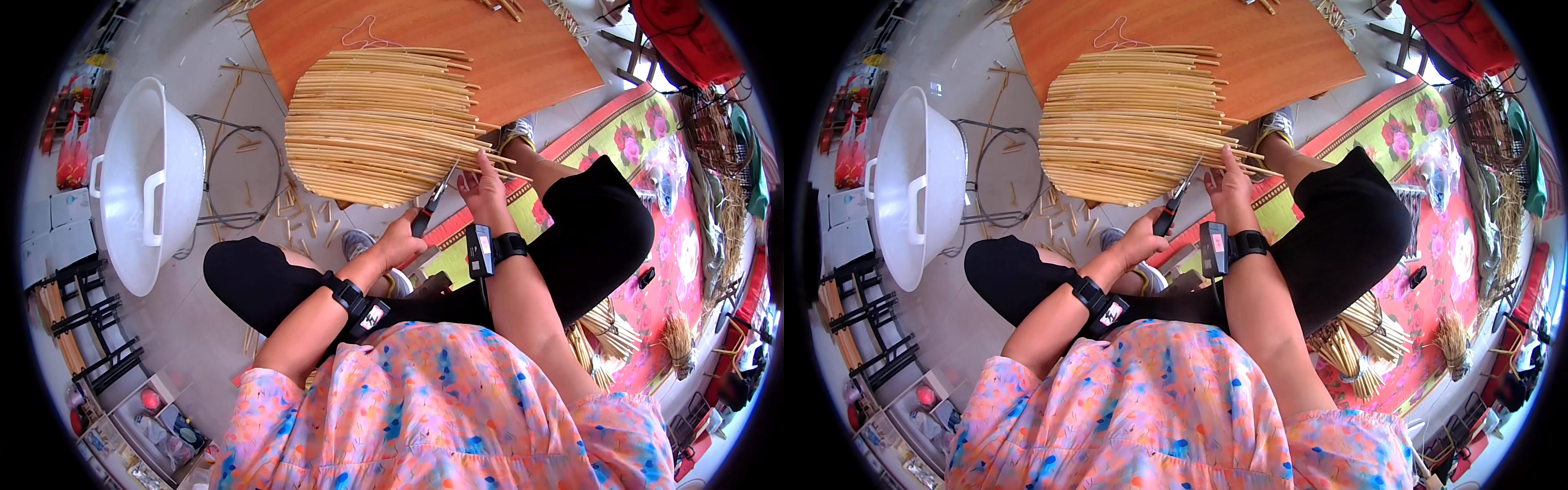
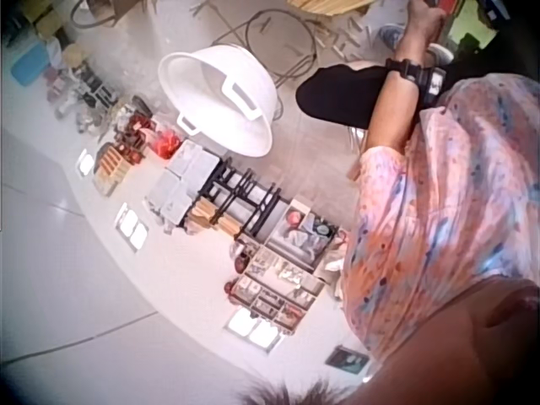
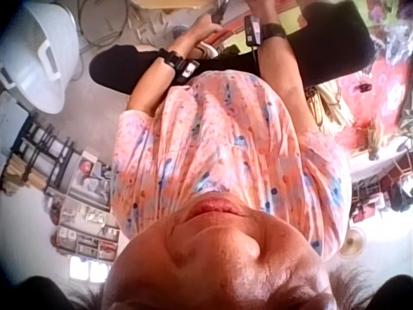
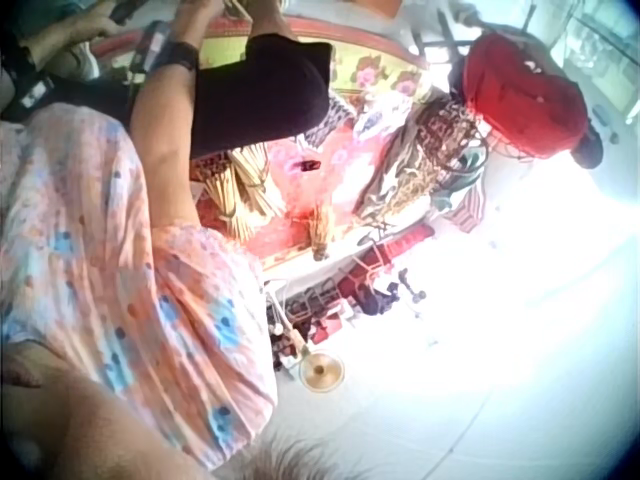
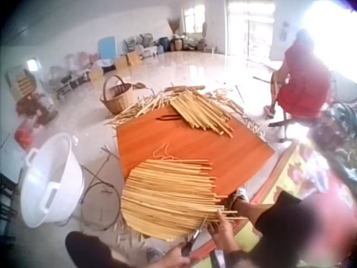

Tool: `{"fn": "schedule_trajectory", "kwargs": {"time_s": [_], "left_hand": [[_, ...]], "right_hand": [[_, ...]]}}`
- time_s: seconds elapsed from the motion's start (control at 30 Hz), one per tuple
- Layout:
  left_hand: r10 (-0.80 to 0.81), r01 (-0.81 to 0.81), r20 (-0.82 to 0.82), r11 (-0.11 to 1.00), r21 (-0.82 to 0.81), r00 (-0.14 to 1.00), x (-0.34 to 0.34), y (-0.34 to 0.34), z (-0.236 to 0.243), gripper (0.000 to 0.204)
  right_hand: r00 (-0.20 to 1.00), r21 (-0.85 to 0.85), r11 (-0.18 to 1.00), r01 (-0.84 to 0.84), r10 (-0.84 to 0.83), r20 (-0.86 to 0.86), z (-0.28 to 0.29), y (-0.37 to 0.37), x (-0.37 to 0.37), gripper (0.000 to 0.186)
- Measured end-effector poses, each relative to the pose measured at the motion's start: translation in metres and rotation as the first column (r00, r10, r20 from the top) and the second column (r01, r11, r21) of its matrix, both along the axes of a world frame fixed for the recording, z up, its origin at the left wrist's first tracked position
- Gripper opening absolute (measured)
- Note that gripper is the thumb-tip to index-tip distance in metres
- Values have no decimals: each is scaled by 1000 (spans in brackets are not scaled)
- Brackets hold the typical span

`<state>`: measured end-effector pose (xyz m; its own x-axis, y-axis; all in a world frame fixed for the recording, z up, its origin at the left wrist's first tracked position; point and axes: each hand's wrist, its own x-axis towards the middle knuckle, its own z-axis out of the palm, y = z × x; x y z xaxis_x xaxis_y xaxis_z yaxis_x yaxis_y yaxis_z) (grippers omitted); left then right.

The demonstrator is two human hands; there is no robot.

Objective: The person uses shears to trim the ends of a bundle of bamboo sticks. They align the sticks by hand on a wooden table and then cut them to a uniform length, leaving the trimmed pieces on the table surface.

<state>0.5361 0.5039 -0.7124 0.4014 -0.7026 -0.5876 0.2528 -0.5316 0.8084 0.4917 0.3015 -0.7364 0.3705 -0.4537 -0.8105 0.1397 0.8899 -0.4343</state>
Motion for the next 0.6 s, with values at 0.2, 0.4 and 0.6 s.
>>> {"fn": "schedule_trajectory", "kwargs": {"time_s": [0.2,0.4,0.6], "left_hand": [[-23,23,4,1000,-12,1000,4,-1,-2,62],[4,0,89,999,-48,996,2,0,-7,61],[8,0,169,999,-46,986,0,0,-10,56]], "right_hand": [[999,3,999,42,-42,4,-4,-1,1,25],[997,2,998,66,-66,33,-1,-1,1,26],[992,10,993,120,-120,24,-3,0,4,28]]}}
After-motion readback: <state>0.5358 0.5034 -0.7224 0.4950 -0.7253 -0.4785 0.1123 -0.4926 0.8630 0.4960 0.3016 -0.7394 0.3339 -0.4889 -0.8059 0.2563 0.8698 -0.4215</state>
